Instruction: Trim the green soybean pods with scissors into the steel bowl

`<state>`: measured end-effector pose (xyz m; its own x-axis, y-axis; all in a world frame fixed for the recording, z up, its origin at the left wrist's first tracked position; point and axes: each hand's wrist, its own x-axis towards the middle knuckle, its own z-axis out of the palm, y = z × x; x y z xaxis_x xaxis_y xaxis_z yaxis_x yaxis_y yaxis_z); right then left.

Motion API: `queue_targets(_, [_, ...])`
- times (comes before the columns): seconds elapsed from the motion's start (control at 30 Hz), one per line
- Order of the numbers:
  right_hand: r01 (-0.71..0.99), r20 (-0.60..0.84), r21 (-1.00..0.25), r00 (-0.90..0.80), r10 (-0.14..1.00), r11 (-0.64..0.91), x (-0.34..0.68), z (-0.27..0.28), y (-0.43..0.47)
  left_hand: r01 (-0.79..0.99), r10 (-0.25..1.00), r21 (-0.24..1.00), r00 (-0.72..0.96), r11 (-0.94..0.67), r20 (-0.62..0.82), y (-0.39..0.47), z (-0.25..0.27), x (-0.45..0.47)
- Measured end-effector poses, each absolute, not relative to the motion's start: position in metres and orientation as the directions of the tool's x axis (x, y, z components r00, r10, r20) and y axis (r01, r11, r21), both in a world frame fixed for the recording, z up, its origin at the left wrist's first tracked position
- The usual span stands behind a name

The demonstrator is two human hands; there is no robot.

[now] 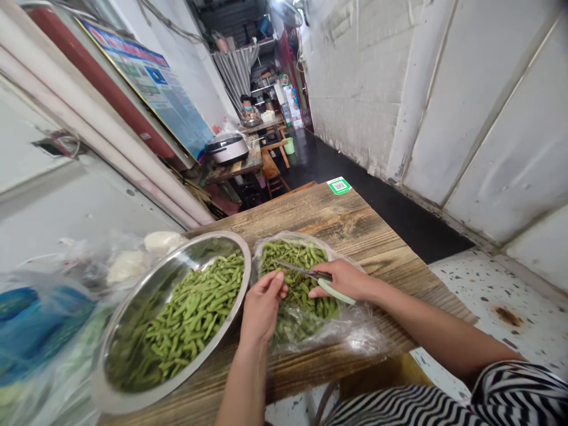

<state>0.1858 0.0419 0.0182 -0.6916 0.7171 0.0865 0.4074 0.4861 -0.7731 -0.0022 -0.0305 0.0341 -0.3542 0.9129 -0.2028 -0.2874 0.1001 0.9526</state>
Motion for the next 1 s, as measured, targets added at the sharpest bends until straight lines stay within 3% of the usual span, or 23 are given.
queue_targets(0.13, [0.394,0.097,-0.768,-0.708,0.699,0.505,0.187,0.021,0.042,-0.482,0.871,0.876,-0.422,0.02,-0.252,-0.028,0.035,-0.007])
queue_targets(0.27, [0.379,0.119,-0.75,-0.728,0.675,0.542,0.186,0.022,0.039,-0.518,0.855,0.855,-0.461,-0.041,-0.238,-0.027,0.036,-0.005])
queue_targets(0.9, [0.391,0.214,-0.682,-0.701,0.68,0.618,0.187,0.018,0.041,-0.416,0.849,0.909,-0.488,-0.022,-0.203,-0.03,0.028,0.005])
queue_targets(1.0, [0.417,0.23,-0.683,-0.656,0.719,0.599,0.186,0.018,0.042,-0.201,0.793,0.973,-0.608,-0.115,-0.032,-0.037,0.036,0.003])
